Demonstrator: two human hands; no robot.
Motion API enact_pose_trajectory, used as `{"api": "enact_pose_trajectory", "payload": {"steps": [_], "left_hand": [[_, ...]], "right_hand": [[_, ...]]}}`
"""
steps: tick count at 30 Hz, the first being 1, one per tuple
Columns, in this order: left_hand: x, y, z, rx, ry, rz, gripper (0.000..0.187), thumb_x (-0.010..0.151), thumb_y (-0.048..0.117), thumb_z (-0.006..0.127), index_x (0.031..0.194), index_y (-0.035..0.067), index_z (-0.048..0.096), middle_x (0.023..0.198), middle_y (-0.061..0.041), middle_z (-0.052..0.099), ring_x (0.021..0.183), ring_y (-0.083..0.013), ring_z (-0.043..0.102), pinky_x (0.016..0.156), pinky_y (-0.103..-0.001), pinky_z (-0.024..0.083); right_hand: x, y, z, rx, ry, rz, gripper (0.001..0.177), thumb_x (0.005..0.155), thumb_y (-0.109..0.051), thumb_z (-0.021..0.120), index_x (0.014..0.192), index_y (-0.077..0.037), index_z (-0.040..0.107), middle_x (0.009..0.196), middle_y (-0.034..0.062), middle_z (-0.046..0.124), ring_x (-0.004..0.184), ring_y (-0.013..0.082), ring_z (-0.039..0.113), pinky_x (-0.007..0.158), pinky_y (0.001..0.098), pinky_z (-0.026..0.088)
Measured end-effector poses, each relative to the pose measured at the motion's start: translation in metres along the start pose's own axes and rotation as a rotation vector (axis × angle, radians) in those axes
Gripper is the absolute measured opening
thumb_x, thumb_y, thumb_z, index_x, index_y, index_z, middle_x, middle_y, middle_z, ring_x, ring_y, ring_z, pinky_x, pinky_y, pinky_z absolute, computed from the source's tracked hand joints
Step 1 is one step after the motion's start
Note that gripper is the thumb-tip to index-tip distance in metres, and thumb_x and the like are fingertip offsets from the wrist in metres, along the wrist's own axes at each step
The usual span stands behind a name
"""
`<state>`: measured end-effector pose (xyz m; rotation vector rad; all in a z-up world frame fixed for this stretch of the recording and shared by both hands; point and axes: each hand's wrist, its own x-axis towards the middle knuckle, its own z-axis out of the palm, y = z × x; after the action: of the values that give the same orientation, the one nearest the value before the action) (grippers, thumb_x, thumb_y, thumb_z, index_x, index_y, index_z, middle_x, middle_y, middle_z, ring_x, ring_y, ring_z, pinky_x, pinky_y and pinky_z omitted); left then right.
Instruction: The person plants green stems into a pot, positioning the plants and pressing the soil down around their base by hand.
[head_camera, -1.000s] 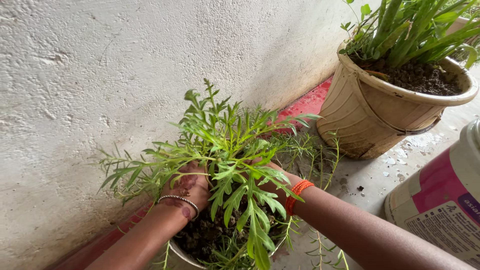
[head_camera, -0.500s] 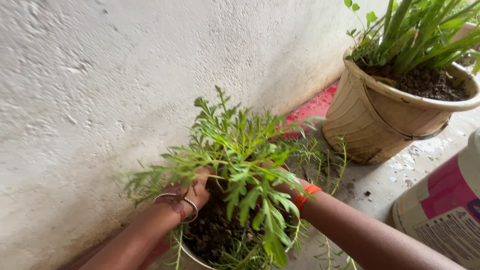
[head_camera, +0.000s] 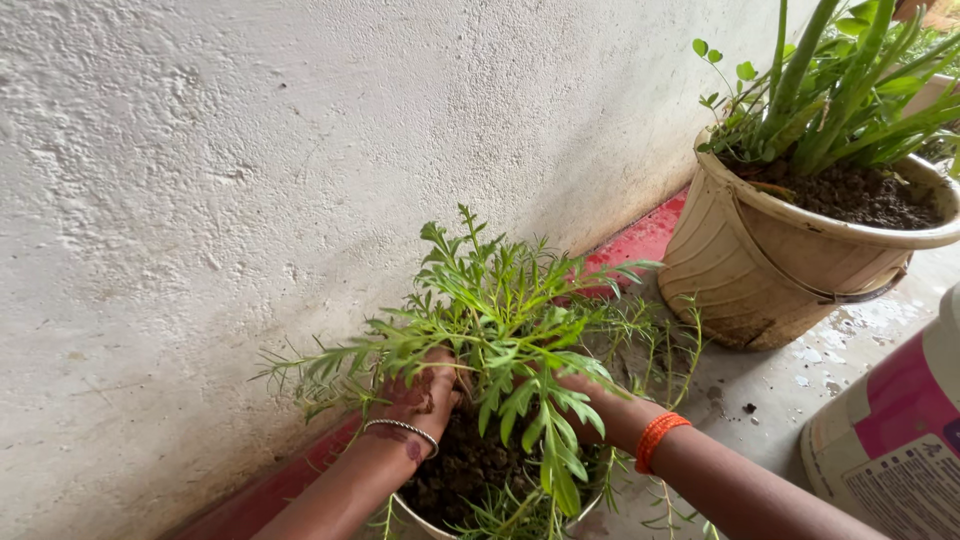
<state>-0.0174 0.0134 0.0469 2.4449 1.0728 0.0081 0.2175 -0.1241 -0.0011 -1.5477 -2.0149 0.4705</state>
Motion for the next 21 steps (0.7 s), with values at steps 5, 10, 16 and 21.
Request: {"api": "enact_pose_trajectory", "payload": {"steps": [5,10,16,21], "left_hand": [[0.021,-0.016,0.008,-0.081,0.239,0.351,0.045,0.087,0.026,0.07,0.13,0.018,0.061,0.128,-0.019,0.064,0.113,-0.0426,0.059,0.095,-0.053,0.047],[0.029,-0.018,0.021,-0.069,0.111,0.226,0.039,0.092,0.02,0.06,0.13,0.026,0.061,0.128,-0.013,0.065,0.12,-0.0365,0.061,0.101,-0.05,0.049],[0.031,-0.02,-0.007,-0.123,-0.154,0.239,0.054,0.093,0.02,0.048,0.145,0.032,0.05,0.141,-0.014,0.058,0.129,-0.035,0.056,0.108,-0.049,0.045],[0.015,-0.022,-0.007,0.005,0.213,0.367,0.048,0.102,0.023,0.036,0.147,0.017,0.052,0.149,-0.021,0.048,0.134,-0.0492,0.045,0.108,-0.065,0.032]], "right_hand": [[-0.03,0.058,0.044,0.691,0.206,0.345,0.044,0.103,-0.027,0.051,0.143,-0.008,0.054,0.119,0.0128,0.071,0.1,0.0261,0.069,0.084,0.042,0.058],[-0.022,0.108,0.079,1.524,0.379,0.634,0.05,0.105,-0.03,0.047,0.15,-0.008,0.05,0.121,0.0126,0.071,0.101,0.0247,0.069,0.085,0.0419,0.058],[-0.015,0.065,0.044,1.442,0.395,0.699,0.052,0.093,-0.028,0.056,0.143,-0.013,0.056,0.125,0.0093,0.073,0.099,0.0227,0.071,0.083,0.0381,0.059],[-0.002,0.005,-0.02,0.746,0.335,0.422,0.049,0.089,-0.021,0.059,0.137,-0.014,0.06,0.121,0.0089,0.073,0.1,0.0237,0.071,0.083,0.0379,0.058]]}}
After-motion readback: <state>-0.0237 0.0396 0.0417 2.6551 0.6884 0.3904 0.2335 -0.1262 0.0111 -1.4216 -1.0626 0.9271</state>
